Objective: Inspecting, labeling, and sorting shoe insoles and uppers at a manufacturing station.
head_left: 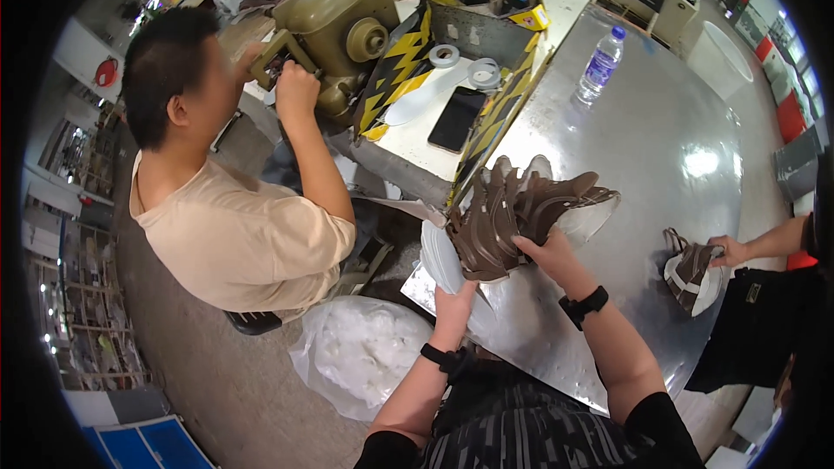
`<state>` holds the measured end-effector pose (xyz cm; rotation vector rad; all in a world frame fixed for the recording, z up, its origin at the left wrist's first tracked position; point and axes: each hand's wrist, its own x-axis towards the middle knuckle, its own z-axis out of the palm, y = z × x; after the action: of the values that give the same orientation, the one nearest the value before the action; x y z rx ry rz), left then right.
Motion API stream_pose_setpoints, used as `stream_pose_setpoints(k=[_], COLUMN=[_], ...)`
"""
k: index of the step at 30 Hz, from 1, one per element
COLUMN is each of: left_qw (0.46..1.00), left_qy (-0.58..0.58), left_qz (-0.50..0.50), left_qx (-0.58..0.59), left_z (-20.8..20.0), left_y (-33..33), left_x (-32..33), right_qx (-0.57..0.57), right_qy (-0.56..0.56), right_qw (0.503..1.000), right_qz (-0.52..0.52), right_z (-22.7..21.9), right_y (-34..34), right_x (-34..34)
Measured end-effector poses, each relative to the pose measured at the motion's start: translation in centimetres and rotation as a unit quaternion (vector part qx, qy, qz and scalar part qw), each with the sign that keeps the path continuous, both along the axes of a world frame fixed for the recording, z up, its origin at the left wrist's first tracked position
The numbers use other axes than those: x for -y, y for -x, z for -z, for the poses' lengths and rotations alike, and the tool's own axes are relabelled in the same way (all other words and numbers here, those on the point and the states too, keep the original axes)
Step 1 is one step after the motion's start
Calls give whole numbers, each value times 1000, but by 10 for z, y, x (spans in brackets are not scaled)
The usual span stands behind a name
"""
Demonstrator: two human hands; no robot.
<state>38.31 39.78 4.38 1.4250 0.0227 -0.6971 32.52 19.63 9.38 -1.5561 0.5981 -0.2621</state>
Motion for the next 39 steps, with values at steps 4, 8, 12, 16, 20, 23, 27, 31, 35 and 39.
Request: stream_pose_setpoints(k=[4,8,12,16,20,23,27,31,35,39], left_qw=[999,999,999,999,997,998,998,999,950,923], left_qy=[43,29,17,-4,-9,3,0,-33,-235,-233], left_qz=[-16,27,3,12,-9,4,-18,-33,126,256], left_qx=[-11,-18,-43,-30,-77,-70,-66,-25,161,168], left_z=[-9,-2,2,9,9,7,5,-12,-30,-29], left_y=[0,21,22,15,17,14,18,35,66,96], left_x=[-10,-41,-36,-46,-53,-54,-66,-80,-103,-96], right_qx=[1,-100,11,17,79,-20,61,78,57,180], right_qy=[30,-4,-352,-230,99,-188,-312,-345,-328,-492], right_qw=[998,983,936,972,992,979,930,923,936,831], right_qz=[-63,-152,18,41,8,74,186,152,115,188], right_z=[11,-3,32,13,18,29,41,50,30,43], right_y=[37,70,69,63,76,89,87,91,101,109], right_x=[-9,-5,-1,-6,3,0,-9,-7,8,11])
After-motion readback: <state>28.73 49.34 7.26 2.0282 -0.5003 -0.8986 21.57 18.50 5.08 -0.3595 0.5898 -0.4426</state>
